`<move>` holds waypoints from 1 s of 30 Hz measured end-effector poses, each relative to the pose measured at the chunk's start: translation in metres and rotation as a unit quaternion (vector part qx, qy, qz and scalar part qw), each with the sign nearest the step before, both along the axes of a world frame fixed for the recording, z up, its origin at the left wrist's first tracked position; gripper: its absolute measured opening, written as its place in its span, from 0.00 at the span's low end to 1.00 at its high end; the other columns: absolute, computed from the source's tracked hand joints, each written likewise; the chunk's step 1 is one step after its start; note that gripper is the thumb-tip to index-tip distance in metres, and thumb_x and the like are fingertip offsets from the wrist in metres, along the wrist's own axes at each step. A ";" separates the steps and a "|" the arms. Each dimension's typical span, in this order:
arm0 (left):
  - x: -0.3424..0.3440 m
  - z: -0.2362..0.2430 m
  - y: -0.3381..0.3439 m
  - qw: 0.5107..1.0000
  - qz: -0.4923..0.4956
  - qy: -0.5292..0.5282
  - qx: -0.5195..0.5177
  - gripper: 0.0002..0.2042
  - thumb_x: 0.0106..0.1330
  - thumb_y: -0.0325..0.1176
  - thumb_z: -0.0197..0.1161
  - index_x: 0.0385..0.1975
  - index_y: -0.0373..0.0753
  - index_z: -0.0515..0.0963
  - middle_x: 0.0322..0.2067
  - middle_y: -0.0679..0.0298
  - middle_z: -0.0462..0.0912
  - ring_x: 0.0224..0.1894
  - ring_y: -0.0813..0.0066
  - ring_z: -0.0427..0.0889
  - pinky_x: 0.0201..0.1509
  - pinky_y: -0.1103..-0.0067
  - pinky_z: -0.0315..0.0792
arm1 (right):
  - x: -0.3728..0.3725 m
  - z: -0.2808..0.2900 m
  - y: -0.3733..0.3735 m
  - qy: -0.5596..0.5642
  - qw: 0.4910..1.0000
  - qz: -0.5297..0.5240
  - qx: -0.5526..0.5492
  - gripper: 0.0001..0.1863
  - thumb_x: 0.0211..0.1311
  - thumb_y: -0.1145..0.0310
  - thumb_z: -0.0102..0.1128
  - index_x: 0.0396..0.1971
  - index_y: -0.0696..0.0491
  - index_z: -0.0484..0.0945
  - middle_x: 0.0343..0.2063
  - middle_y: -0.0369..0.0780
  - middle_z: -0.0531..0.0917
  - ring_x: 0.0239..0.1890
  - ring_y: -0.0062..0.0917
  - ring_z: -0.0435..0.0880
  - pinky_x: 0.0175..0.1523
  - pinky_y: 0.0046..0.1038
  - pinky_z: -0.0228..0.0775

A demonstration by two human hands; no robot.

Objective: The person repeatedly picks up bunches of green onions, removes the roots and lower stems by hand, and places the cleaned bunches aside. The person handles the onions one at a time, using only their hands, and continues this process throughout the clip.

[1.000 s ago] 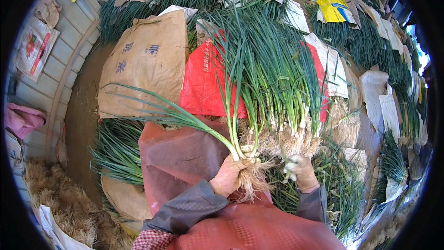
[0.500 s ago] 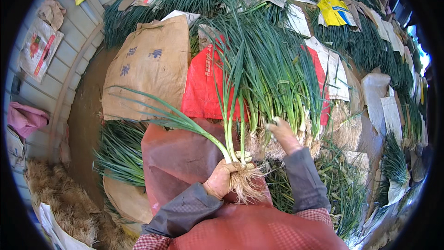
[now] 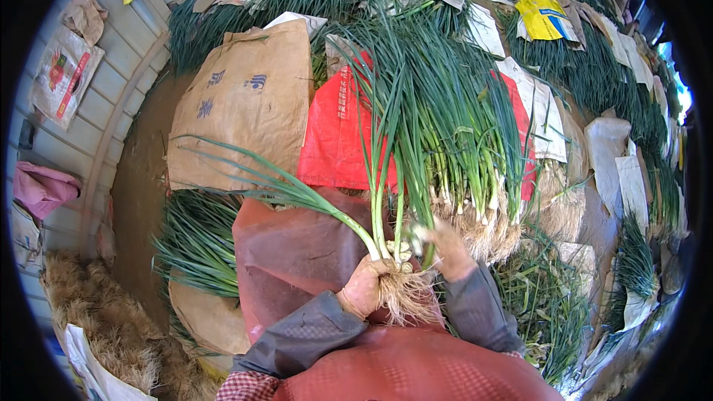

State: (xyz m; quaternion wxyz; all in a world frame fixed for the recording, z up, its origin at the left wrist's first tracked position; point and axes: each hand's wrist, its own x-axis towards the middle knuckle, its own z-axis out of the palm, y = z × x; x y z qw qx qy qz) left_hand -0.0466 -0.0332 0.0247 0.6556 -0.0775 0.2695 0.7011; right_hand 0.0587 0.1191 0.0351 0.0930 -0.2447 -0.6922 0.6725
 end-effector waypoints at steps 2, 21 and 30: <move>0.000 0.001 0.005 1.000 -0.026 -0.008 0.011 0.20 0.56 0.17 0.48 0.51 0.31 0.67 0.38 0.55 0.77 0.36 0.67 0.80 0.42 0.74 0.79 | 0.041 -0.010 -0.007 -0.018 0.946 -0.146 -0.290 0.13 0.59 0.71 0.51 0.42 0.59 0.64 0.30 0.38 0.73 0.24 0.19 0.71 0.29 0.19 0.70; -0.020 0.031 0.008 0.980 -0.043 0.176 0.086 0.13 0.54 0.29 0.65 0.37 0.33 0.73 0.33 0.60 0.77 0.32 0.71 0.78 0.38 0.77 0.74 | -0.014 -0.089 0.087 -0.320 0.860 0.034 0.395 0.23 0.60 0.48 0.51 0.39 0.56 0.75 0.34 0.45 0.80 0.38 0.31 0.80 0.42 0.36 0.72; 0.006 0.004 0.025 0.988 0.020 0.154 0.021 0.15 0.58 0.22 0.58 0.46 0.31 0.72 0.39 0.61 0.80 0.40 0.73 0.79 0.47 0.77 0.73 | -0.017 -0.004 0.069 -0.237 0.958 -0.111 0.121 0.20 0.55 0.53 0.60 0.31 0.59 0.75 0.23 0.42 0.77 0.28 0.28 0.76 0.35 0.33 0.71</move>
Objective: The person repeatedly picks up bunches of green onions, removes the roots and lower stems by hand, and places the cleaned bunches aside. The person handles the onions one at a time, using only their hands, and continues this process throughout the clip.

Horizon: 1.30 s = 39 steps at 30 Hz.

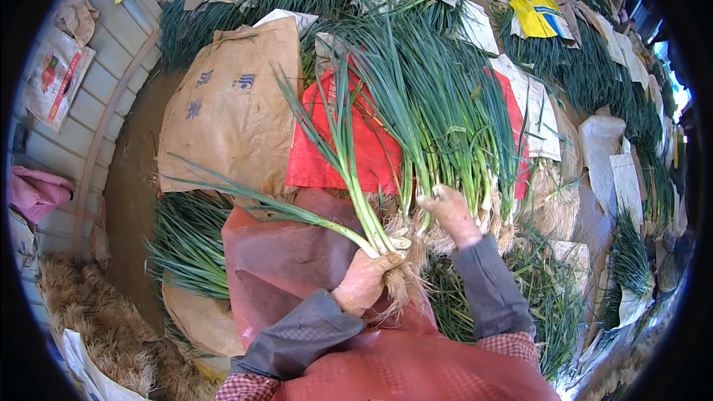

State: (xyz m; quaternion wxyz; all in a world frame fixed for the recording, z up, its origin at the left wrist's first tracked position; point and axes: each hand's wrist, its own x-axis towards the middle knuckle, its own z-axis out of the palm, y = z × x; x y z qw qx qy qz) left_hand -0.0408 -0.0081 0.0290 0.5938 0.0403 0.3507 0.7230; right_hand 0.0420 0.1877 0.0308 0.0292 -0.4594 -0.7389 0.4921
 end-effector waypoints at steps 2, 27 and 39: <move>0.010 0.002 0.008 0.999 -0.037 0.031 0.003 0.14 0.58 0.21 0.59 0.45 0.32 0.73 0.38 0.64 0.79 0.37 0.77 0.78 0.44 0.80 0.73 | 0.011 0.021 -0.029 0.118 0.993 -0.023 0.006 0.21 0.54 0.51 0.61 0.32 0.57 0.76 0.24 0.41 0.77 0.29 0.28 0.76 0.36 0.32 0.69; 0.007 -0.008 -0.020 1.000 -0.003 -0.001 0.031 0.18 0.56 0.21 0.60 0.47 0.33 0.70 0.40 0.58 0.79 0.43 0.68 0.80 0.48 0.75 0.75 | -0.028 -0.018 -0.055 0.263 0.937 -0.014 -0.230 0.16 0.66 0.55 0.49 0.41 0.53 0.74 0.31 0.35 0.79 0.29 0.16 0.72 0.35 0.20 0.67; 0.008 -0.008 -0.020 1.000 -0.012 -0.022 0.012 0.19 0.56 0.19 0.55 0.50 0.31 0.68 0.42 0.58 0.78 0.45 0.67 0.79 0.50 0.73 0.75 | -0.003 -0.014 -0.050 0.276 0.898 -0.095 -0.331 0.15 0.66 0.61 0.51 0.41 0.58 0.72 0.30 0.35 0.78 0.21 0.13 0.69 0.26 0.18 0.66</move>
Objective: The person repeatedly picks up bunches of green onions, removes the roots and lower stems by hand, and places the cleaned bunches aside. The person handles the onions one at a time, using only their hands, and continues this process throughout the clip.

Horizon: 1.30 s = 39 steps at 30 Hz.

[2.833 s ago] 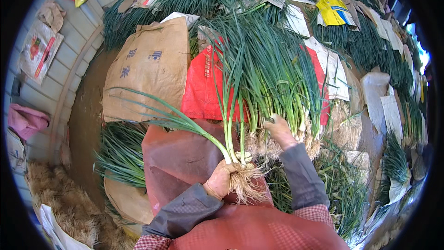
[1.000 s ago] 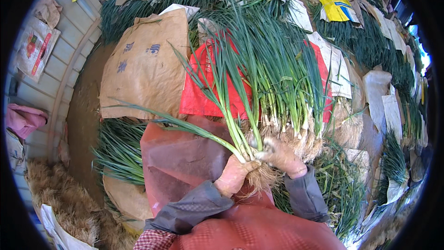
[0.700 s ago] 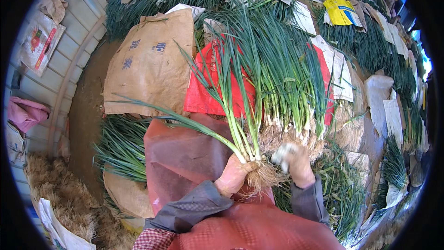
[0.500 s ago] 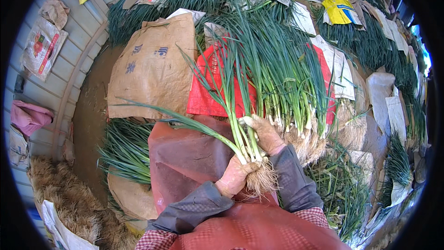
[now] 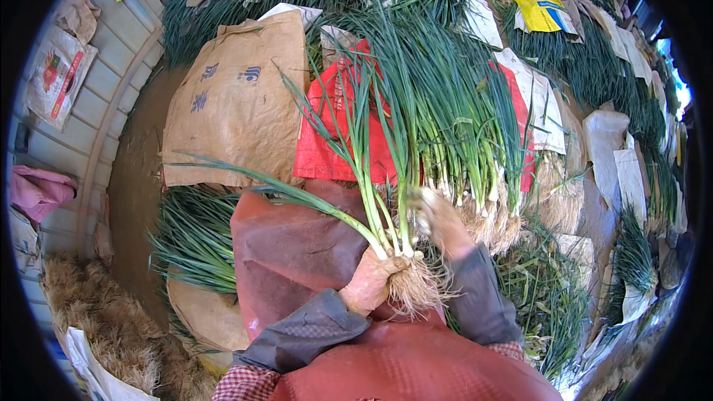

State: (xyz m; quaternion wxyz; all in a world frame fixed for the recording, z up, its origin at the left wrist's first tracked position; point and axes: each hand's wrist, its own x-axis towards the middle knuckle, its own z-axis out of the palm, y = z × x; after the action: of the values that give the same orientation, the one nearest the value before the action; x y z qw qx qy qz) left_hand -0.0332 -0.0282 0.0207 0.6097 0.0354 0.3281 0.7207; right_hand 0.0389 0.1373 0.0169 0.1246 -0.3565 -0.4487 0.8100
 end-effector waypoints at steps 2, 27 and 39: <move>0.001 0.001 0.003 1.000 -0.001 0.006 0.011 0.19 0.56 0.19 0.56 0.50 0.32 0.68 0.40 0.59 0.78 0.44 0.67 0.79 0.49 0.74 0.75 | -0.033 -0.006 0.006 0.033 0.993 0.011 0.116 0.13 0.66 0.65 0.50 0.41 0.59 0.73 0.31 0.37 0.77 0.24 0.18 0.71 0.32 0.23 0.70; -0.023 0.029 0.014 0.999 0.029 -0.032 -0.031 0.13 0.58 0.20 0.56 0.44 0.33 0.72 0.38 0.59 0.79 0.41 0.69 0.79 0.49 0.72 0.75 | 0.018 -0.029 0.036 -0.120 0.979 0.010 0.163 0.11 0.57 0.60 0.57 0.31 0.53 0.78 0.19 0.32 0.76 0.21 0.17 0.72 0.25 0.19 0.64; -0.004 -0.012 0.043 1.000 0.005 -0.003 -0.007 0.11 0.58 0.19 0.56 0.42 0.30 0.73 0.36 0.58 0.80 0.38 0.67 0.80 0.45 0.73 0.76 | 0.067 0.011 0.039 0.025 0.910 -0.328 0.251 0.11 0.61 0.61 0.55 0.34 0.53 0.75 0.23 0.34 0.78 0.27 0.16 0.77 0.31 0.19 0.71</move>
State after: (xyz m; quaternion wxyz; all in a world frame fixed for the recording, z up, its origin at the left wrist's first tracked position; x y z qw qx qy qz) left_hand -0.0373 0.0146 0.0088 0.6072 0.0275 0.3316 0.7215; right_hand 0.1056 0.1768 0.0278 0.4801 -0.4198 -0.4917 0.5929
